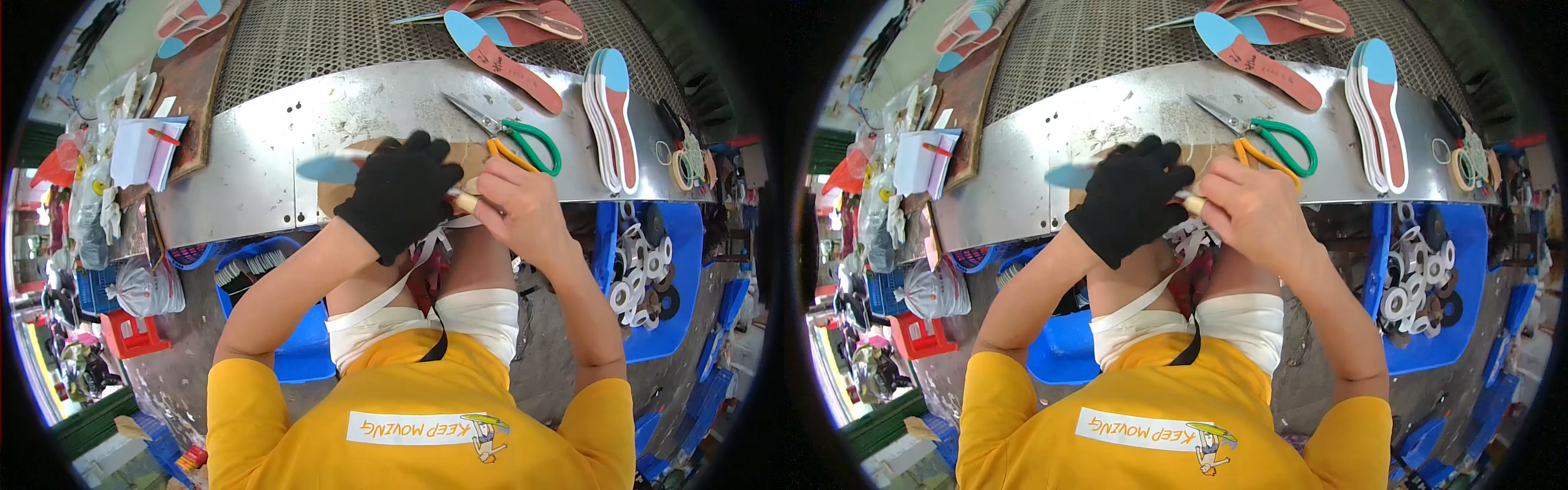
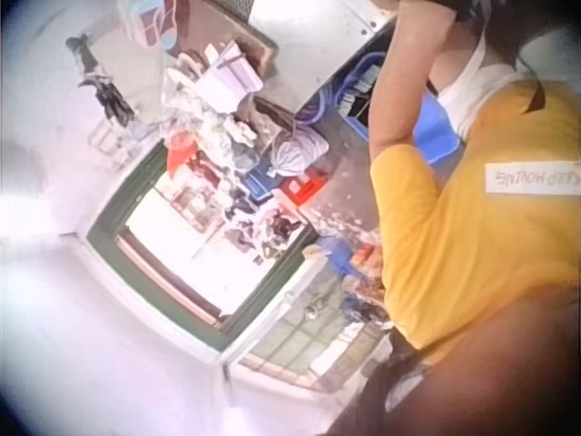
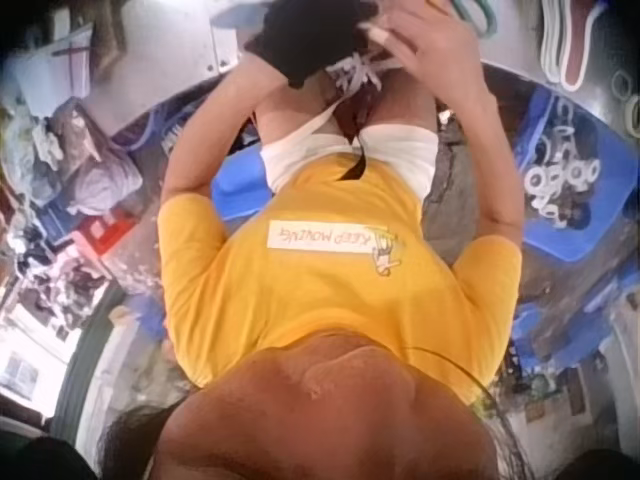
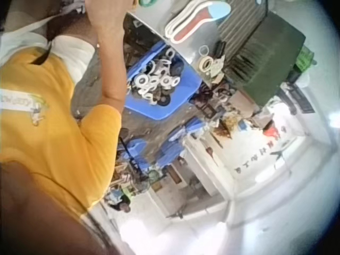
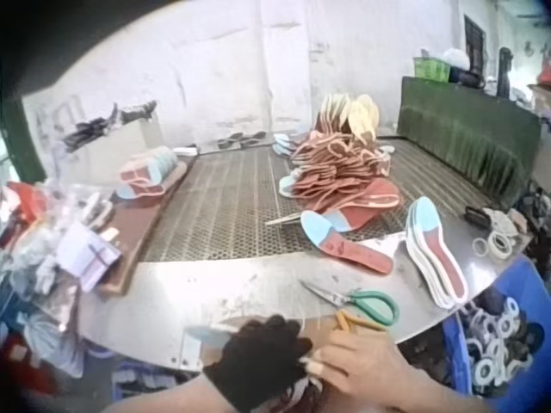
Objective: The recorder is applying white adhesive tape to the edges of shoe insoles or soles and trimming the excess with scissors.
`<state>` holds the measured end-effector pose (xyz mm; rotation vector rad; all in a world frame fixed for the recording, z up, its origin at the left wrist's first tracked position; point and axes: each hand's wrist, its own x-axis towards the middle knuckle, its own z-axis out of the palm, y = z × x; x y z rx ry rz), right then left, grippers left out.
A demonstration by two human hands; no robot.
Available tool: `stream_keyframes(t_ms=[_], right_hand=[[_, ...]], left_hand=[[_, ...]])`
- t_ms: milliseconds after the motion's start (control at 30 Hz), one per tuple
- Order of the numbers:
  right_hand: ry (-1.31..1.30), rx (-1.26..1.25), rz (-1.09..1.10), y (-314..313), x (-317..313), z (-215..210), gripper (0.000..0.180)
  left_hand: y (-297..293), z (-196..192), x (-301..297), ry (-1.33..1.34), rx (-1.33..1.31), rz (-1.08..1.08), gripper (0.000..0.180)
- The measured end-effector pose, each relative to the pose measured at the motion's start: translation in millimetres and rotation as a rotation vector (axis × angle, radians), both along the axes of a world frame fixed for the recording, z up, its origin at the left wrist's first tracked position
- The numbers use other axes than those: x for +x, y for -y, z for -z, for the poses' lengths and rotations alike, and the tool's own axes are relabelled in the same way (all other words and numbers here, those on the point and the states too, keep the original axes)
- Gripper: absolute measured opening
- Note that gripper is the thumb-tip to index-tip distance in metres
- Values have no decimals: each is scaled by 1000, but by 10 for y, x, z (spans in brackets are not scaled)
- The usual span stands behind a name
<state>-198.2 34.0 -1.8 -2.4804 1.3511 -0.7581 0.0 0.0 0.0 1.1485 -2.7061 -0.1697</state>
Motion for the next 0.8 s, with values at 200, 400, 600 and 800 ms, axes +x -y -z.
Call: stream_keyframes(t_ms=[200, 400, 600, 800], right_hand=[[255, 750, -82, 111, -238, -458, 40], [591, 976, 118, -37, -455, -700, 24], [1021, 828, 161, -603, 36, -282, 18], [1139, 647, 284, -703, 711, -322, 7]], left_hand=[[-142, -275, 453, -31, 522, 231, 26], [-424, -504, 899, -445, 997, -104, 37], [-732, -384, 783, -1090, 1013, -242, 28], [-819, -416, 422, -1532, 894, -519, 20]])
